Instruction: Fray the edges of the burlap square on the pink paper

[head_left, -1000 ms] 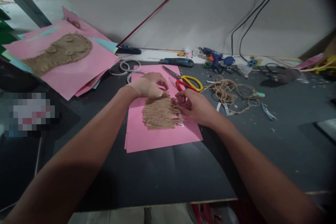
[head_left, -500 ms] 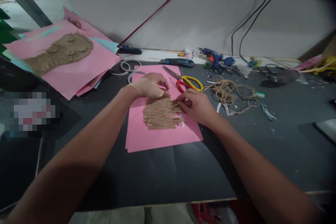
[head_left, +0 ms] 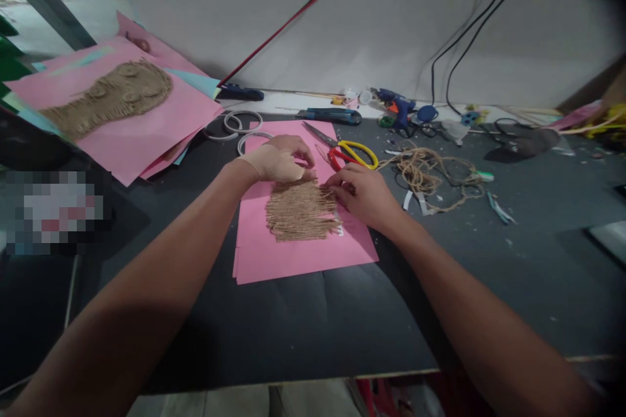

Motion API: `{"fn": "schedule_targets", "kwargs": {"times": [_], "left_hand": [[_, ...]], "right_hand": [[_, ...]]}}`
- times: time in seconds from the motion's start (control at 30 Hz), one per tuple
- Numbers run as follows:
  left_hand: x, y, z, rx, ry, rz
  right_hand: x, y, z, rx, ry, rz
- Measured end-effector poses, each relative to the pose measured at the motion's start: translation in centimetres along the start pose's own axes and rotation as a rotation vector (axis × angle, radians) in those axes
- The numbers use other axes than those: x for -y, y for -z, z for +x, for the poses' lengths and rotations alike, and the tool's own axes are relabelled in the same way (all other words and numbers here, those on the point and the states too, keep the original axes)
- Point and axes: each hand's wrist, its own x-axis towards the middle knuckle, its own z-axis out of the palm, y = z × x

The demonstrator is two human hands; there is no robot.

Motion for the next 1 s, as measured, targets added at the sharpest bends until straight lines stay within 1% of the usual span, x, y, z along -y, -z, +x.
{"fn": "schedule_targets", "kwargs": {"times": [0.17,0.23,0.37,0.53,0.7,0.77,0.9,1.0], "left_hand": [[-0.1,0.1,0.0,0.028,-0.012,0.011],[-0.2,0.1,0.0,0.019,-0.012,0.010],[-0.2,0.0,0.0,-0.006,-0.010,-0.002],[-0.3,0.1,0.0,0.007,-0.012,0.005],[-0.5,0.3,-0.1,0.033,-0.008,-0.003],[-0.4,0.3,-0.1,0.026,-0.005,-0.004],[-0.2,0.0,0.0,0.010,-0.010,-0.026],[-0.1,0.0,0.0,0.004,-0.016,-0.048]], "right_hand": [[-0.2,-0.4,0.3,0.092,-0.029,-0.063],[-0.3,-0.6,0.3,0.121,-0.041,-0.088],[-0.3,-0.7,0.2,0.132,-0.048,-0.124],[-0.5,-0.6,0.0,0.118,-0.059,-0.112],[-0.8,0.1,-0.6,0.146,-0.107,-0.083],[-0.9,0.5,-0.9,0.172,-0.118,-0.077],[-0.8,1.5,-1.4,0.240,-0.126,-0.072],[-0.8,2.4,-1.6,0.283,-0.104,-0.013]]}}
